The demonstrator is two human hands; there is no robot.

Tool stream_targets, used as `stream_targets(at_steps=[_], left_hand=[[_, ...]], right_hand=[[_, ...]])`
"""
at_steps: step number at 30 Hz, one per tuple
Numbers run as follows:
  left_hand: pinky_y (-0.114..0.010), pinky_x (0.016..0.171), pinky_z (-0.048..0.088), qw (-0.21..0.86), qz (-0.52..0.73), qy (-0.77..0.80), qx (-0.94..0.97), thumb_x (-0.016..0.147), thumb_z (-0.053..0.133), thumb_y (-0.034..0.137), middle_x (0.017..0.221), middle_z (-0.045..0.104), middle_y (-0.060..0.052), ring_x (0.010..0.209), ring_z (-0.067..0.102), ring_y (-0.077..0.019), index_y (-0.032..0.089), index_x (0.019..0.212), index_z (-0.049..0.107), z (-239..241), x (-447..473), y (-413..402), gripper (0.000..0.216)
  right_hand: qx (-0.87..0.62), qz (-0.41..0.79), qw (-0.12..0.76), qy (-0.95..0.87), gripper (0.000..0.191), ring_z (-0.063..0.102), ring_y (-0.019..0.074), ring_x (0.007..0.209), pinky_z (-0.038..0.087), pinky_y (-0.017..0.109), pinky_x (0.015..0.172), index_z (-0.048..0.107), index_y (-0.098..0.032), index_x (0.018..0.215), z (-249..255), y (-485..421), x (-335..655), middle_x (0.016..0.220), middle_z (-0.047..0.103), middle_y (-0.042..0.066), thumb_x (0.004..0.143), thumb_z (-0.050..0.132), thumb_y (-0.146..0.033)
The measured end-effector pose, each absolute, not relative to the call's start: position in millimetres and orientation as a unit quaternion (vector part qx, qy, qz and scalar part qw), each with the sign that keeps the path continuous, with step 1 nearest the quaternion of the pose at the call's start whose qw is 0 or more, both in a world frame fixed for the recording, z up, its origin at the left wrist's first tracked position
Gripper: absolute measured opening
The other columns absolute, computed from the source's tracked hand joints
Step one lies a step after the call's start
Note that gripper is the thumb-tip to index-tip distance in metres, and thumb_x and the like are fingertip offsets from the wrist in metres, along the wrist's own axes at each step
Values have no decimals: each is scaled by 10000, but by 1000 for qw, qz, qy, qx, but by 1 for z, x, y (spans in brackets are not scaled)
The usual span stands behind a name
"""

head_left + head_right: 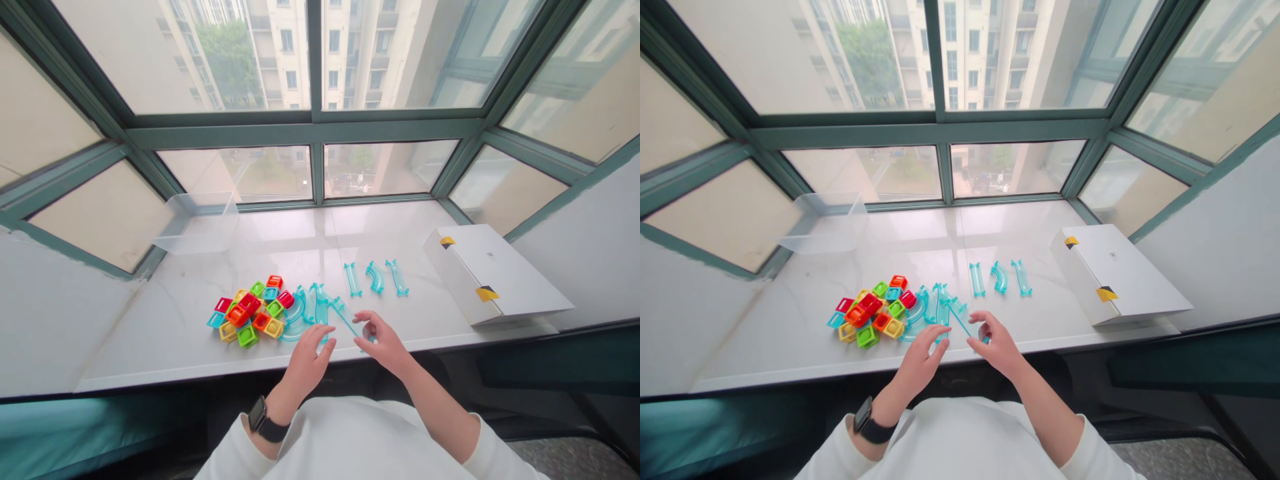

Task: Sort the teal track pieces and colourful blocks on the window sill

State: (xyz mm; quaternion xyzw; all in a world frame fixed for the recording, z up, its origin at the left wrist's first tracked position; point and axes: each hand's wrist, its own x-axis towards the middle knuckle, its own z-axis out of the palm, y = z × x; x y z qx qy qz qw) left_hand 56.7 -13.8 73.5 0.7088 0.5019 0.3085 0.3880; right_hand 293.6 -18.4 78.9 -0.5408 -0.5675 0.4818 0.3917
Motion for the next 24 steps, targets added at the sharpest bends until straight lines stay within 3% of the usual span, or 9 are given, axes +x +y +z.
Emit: stream_targets(at_steps=[5,11,16,20,24], left_hand=[[-390,920,584,558,336,467,599,1019,522,487,1200,754,-93,1075,707,-257,232,1223,717,94,68,-12,381],[-360,846,597,586,374,484,532,993,546,490,1012,769,-73,924,724,-230,209,1067,716,98,67,-10,337],[-348,777,603,585,370,509,512,964,586,497,903,763,-45,744,724,-196,206,1004,690,98,62,-11,312],[-346,788,593,580,364,506,525,964,583,493,899,761,-50,776,721,-197,201,986,679,97,61,-13,308],[-348,803,584,575,368,507,525,962,577,480,882,749,-46,827,714,-206,205,1042,677,93,63,-13,303]], right_hand=[[-528,359,412,-650,509,566,165,794,545,364,819,560,-275,1344,92,-18,259,1213,663,77,855,704,-263],[-479,351,409,-693,495,607,187,856,558,370,818,576,-294,1401,97,-19,246,1171,668,75,913,647,-250],[-517,387,390,-656,263,643,176,802,551,315,735,694,-250,1186,91,-21,249,1008,719,55,938,607,-269],[-542,377,356,-662,108,602,163,712,502,290,670,725,-236,970,88,-21,251,832,685,17,897,647,-253],[-540,370,340,-676,88,584,166,712,484,294,678,729,-240,932,91,-21,253,804,661,15,921,650,-274]])
